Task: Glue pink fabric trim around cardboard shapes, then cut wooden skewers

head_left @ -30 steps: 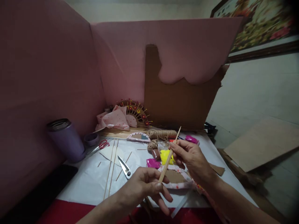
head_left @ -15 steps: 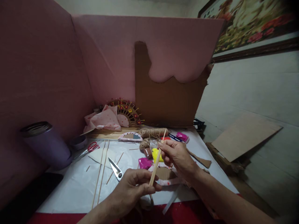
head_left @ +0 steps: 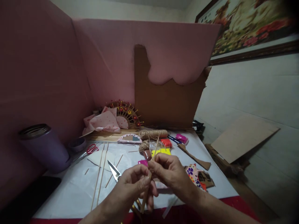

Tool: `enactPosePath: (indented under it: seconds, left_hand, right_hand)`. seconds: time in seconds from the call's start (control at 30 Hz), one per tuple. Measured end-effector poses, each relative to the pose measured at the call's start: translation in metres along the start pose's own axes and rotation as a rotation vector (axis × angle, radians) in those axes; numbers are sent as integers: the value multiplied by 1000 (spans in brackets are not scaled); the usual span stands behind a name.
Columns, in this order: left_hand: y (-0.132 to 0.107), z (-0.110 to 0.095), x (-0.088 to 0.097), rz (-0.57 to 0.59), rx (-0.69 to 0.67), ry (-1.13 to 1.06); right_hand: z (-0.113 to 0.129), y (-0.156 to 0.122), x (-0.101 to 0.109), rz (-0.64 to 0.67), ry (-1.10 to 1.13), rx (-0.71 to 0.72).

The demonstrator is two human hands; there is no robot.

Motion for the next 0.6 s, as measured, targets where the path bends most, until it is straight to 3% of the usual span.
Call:
enactPosePath:
  seconds: [0.13,0.3,0.47,0.6]
  left_hand:
    - [0,11,-1,-151,12,-59]
    - [-1,10,1,-246,15,38]
    - [1,7,4,-284,24,125]
    - [2,8,3,-232,12,121]
  right_hand:
    - [-1,-8,-10,-46,-40,59]
    - [-7,-5,-11,-75,-38,52]
    - [-11,0,-2,-99,13,7]
    - [-7,0,-2,-96,-17,7]
Point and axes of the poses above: each hand's wrist, its own y-axis towards the middle knuckle, its own x-axis out of the back of the hand, z = x × y, the point moved 2 cm from there along y, towards the middle knuckle, and after that the axes turned 3 degrees about x, right-handed, at the moved point
